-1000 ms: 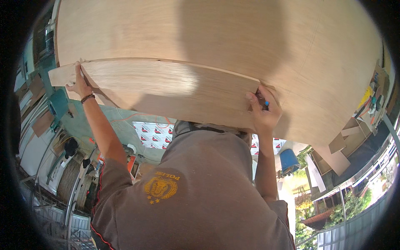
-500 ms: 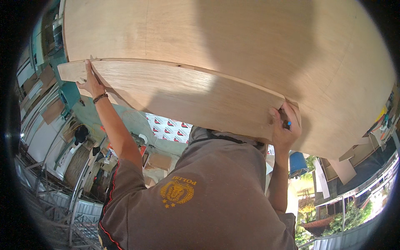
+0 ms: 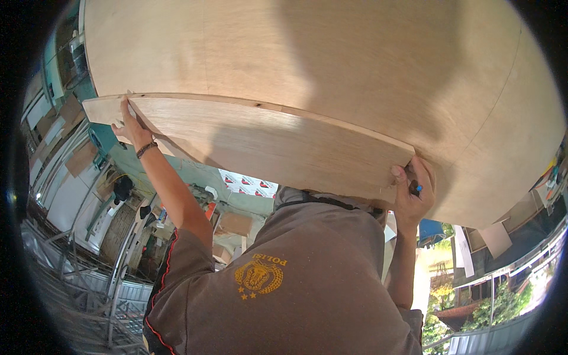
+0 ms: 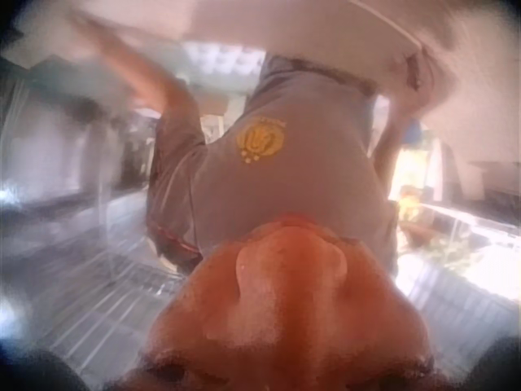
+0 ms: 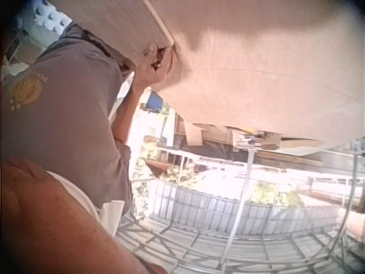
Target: The person measures a large plywood sheet with a tape measure and draws a line with a pencil. They then place a narrow wooden board onto the plywood, align it with the marks, and trace its curved edge onto the plywood sheet using a pencil.
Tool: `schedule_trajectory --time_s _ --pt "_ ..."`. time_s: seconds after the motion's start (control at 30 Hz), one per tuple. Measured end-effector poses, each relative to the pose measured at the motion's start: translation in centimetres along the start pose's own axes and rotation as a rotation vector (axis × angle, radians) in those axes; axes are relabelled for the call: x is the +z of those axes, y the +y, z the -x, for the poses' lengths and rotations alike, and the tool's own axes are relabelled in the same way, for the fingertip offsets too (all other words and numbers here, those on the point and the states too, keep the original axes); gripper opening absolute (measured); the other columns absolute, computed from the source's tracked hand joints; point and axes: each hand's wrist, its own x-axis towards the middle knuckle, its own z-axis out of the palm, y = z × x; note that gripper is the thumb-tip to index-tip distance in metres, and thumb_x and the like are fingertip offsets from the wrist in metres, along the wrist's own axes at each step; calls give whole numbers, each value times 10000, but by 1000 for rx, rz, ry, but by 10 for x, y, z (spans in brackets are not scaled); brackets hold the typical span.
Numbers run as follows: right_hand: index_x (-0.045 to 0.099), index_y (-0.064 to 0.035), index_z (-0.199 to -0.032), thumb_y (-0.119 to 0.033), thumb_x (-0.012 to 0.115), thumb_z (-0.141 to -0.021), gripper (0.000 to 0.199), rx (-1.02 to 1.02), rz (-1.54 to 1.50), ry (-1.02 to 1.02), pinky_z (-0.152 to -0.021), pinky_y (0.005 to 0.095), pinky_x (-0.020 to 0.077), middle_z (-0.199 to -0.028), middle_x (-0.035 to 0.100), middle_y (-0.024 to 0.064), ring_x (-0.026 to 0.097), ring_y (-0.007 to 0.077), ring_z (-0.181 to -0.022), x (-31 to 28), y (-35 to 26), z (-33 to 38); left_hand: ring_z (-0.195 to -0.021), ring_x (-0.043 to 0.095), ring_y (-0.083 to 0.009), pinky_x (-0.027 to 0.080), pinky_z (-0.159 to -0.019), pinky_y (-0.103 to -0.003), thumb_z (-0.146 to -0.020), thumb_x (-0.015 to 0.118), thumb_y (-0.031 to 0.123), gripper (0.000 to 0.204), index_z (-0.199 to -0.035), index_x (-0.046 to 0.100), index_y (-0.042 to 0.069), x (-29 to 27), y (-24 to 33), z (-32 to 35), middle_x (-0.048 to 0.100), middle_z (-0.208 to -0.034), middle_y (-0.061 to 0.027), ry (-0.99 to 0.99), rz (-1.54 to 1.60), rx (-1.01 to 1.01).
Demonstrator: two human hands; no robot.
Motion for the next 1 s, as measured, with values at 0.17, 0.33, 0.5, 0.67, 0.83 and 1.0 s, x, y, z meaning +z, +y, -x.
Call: schedule_trajectory --time_s 0.17,0.33,0.5,0.67,0.83,1.0 --pt "713 41 -1246 -24 832 -896 375 -8 30 3 -833 319 590 -1233 677 148 686 210 -1025 0 -1 2 -1340 507 -385 560 -1063 -517 -677 967 266 1337 -1652 59 157 1 2 3 333 -1558 -218 7 17 -24" --pt "715 33 -1249 -58 824 -917 361 -7 53 0 -832 312 581 -1225 682 137 688 207 -1030 0 0 2 -1295 527 -370 575 -1042 -507 -682 965 260 1281 -1630 111 139 -1 -4 -7 356 -1520 -215 25 15 -16" --pt "718 25 -1245 -66 820 -923 350 13 51 -16 -848 322 575 -1222 689 133 695 213 -1015 0 -1 2 -1245 550 -359 586 -1024 -496 -685 963 254 1254 -1615 133 115 1 -2 -7 382 -1480 -206 36 14 -17" --pt "718 23 -1251 -63 811 -928 347 -9 74 -10 -881 332 573 -1225 689 139 701 217 -1029 -1 0 2 -1221 565 -356 600 -1001 -487 -701 955 250 1236 -1610 133 93 -1 -4 -6 400 -1459 -206 34 3 -23" --pt "716 21 -1266 -33 801 -922 359 35 12 2 -882 337 582 -1228 689 147 705 222 -1032 -2 1 4 -1218 571 -353 597 -1007 -480 -718 946 260 1205 -1605 149 93 -3 -9 -9 419 -1449 -200 31 -1 -21" --pt "725 4 -1272 0 799 -901 379 21 45 -4 -854 324 592 -1236 688 148 706 213 -1031 -4 11 7 -1191 587 -361 602 -980 -503 -760 925 257 1051 -1529 228 91 -20 -33 -52 468 -1405 -209 -25 -110 39"
